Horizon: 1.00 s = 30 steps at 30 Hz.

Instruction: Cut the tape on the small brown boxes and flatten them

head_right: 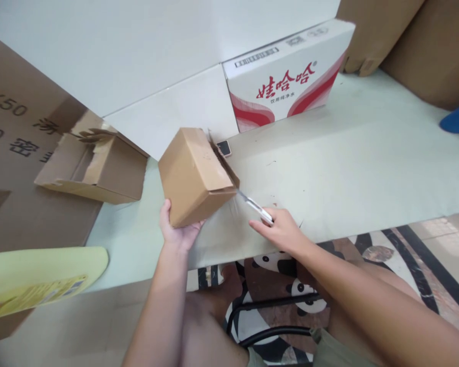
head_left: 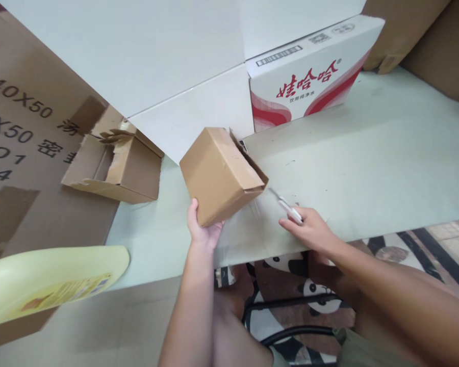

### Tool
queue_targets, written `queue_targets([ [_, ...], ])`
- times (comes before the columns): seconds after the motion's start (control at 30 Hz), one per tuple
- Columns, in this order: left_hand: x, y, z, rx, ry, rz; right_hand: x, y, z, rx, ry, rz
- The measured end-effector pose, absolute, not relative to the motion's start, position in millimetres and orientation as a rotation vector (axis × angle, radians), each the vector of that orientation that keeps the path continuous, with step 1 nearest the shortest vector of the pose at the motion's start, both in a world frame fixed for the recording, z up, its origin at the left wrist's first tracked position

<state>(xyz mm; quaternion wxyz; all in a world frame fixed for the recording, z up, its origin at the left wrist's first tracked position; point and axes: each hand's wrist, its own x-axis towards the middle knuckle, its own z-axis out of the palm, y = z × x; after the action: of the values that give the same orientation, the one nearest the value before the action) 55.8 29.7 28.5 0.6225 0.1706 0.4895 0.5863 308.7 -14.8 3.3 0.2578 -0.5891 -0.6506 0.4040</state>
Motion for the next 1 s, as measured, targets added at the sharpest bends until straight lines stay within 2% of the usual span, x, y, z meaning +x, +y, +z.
queue_targets([
  [0.07,58.6,29.1,27.2,0.43,1.144,1.332,309.5,-14.6,2.7,-1.56,-1.709,1.122],
  [0.23,62.8,28.3,25.4,0.502,1.187,1.321,307.4,-15.6,3.3,-1.287,-1.862,0.848],
  [0.37,63.6,26.4,25.8,0.541,1.191,1.312,305.0,-15.8,0.1,-1.231,-1.844,0.776],
  [0.53,67.5,23.9,25.6,0.613,1.13,1.35,299.9,-16.7,1.2,-1.342,-1.823,0.859],
  [0.7,70.5,23.7,24.3,0.664,1.12,1.344,292.1,-15.0,2.4,-1.387,-1.831,1.086],
  [1.0,67.8,21.6,24.4,0.681,1.076,1.292,286.6,-10.9,0.6,-1.357,-1.752,1.153],
])
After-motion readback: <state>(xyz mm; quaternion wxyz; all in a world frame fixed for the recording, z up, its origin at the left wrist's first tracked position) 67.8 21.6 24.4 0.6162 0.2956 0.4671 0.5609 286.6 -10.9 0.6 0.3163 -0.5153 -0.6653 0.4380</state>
